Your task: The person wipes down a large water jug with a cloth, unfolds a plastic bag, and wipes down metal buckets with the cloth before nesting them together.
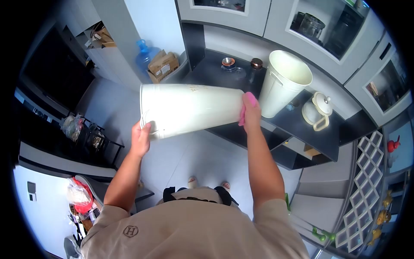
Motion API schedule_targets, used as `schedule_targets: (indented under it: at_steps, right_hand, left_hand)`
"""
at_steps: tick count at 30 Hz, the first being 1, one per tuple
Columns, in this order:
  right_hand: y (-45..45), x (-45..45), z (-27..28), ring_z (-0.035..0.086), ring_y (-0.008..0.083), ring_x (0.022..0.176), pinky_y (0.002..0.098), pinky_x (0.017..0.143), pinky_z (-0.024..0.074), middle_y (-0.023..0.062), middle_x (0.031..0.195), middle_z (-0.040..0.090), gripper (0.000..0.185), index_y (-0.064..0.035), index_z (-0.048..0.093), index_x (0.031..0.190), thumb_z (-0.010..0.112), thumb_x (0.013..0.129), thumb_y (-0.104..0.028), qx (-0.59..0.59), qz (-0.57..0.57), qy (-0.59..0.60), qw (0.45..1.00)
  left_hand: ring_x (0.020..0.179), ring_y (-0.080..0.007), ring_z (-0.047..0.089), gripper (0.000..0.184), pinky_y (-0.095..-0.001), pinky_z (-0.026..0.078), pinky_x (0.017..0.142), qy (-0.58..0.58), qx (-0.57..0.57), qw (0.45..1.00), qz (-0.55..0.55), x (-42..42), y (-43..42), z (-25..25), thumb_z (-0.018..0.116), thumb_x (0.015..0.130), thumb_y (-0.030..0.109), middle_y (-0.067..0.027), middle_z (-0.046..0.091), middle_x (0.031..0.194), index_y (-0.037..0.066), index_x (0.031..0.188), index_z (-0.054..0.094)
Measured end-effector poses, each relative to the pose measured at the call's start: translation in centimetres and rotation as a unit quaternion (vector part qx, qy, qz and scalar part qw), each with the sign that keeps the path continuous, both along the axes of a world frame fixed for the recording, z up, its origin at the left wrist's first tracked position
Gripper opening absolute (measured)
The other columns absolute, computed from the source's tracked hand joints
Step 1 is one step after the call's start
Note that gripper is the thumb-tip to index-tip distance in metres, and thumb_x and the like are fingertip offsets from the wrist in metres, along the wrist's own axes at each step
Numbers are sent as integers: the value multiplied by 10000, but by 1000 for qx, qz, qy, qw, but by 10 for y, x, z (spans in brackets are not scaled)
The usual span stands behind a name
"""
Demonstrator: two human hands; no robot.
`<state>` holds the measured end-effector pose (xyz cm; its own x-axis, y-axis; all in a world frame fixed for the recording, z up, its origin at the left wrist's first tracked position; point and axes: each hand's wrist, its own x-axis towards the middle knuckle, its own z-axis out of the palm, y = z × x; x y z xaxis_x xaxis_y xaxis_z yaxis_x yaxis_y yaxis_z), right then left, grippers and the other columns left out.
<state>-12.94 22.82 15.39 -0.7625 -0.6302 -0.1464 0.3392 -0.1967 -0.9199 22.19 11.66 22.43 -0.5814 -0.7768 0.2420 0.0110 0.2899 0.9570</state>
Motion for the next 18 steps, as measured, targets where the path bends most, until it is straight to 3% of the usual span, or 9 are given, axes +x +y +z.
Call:
schedule_targets:
  at_steps: [3, 5, 6, 9, 10, 13, 14, 16, 18]
  right_hand:
    - [5, 9, 15, 405, 107, 346, 260, 284, 271, -3, 572, 489, 280, -67, 602, 1053, 712, 875, -253, 54, -111, 109, 986]
    - [5, 12, 19, 466, 91, 440, 250, 344, 322, 14, 713, 566, 320, -58, 598, 1091, 743, 839, -192, 38, -161, 163, 973]
    - [2, 13, 15, 474, 87, 459, 248, 360, 336, 19, 740, 579, 323, -55, 596, 1099, 744, 839, -178, 14, -178, 192, 965]
    - [6, 25, 18, 488, 77, 495, 241, 401, 365, 31, 780, 602, 312, -46, 592, 1106, 735, 840, -126, -1, -194, 197, 961]
    - [8, 31, 23, 491, 74, 503, 238, 414, 372, 34, 787, 607, 306, -42, 592, 1105, 731, 841, -106, 2, -193, 187, 963]
    - [12, 39, 18, 489, 77, 490, 236, 410, 370, 35, 778, 599, 294, -27, 578, 1115, 708, 857, -80, 19, -184, 188, 965]
    - [13, 39, 14, 489, 78, 487, 235, 411, 370, 36, 778, 597, 298, -24, 573, 1121, 705, 860, -78, 13, -184, 176, 967]
    - [17, 34, 4, 488, 79, 483, 233, 413, 371, 38, 778, 593, 305, -18, 563, 1133, 697, 866, -74, 4, -188, 150, 971]
    - [22, 25, -1, 540, 105, 636, 250, 506, 435, 45, 857, 606, 338, -18, 573, 1162, 714, 866, -103, 11, -192, 125, 973]
  left_hand:
    - [1057, -134, 566, 392, -308, 458, 932, -30, 103, 992, -72, -2, -23, 2, 570, 980, 229, -71, 634, 1162, -20, 1282, 546]
    - [1143, -150, 542, 473, -327, 440, 995, -20, 172, 975, -142, -1, -37, 0, 588, 974, 234, -82, 584, 1277, -6, 1365, 472]
    - [1213, -195, 524, 601, -360, 441, 1022, -22, 169, 974, -149, -2, -44, -3, 629, 957, 282, -107, 512, 1378, 7, 1430, 383]
    - [1242, -237, 517, 692, -388, 440, 1032, 88, 317, 932, -151, -1, -55, -7, 600, 956, 429, -138, 488, 1400, 20, 1454, 348]
    - [1259, -275, 510, 763, -416, 437, 1041, 139, 404, 894, -132, -6, -57, 0, 520, 950, 559, -179, 492, 1382, -10, 1435, 367]
    - [1228, -272, 532, 776, -407, 445, 1027, 57, 353, 932, 50, -23, -58, 6, 453, 971, 588, -200, 512, 1348, -54, 1403, 388]
    - [1191, -262, 556, 669, -385, 452, 1008, 71, 326, 941, 55, -25, -56, 6, 493, 999, 469, -205, 535, 1323, -86, 1365, 414]
    - [1167, -250, 564, 582, -369, 454, 998, 32, 299, 954, -6, -23, -57, 6, 506, 1003, 380, -192, 555, 1297, -76, 1355, 427]
    - [1133, -238, 576, 505, -356, 460, 979, 20, 272, 961, -37, -24, -53, 6, 514, 1001, 303, -178, 578, 1260, -68, 1337, 452]
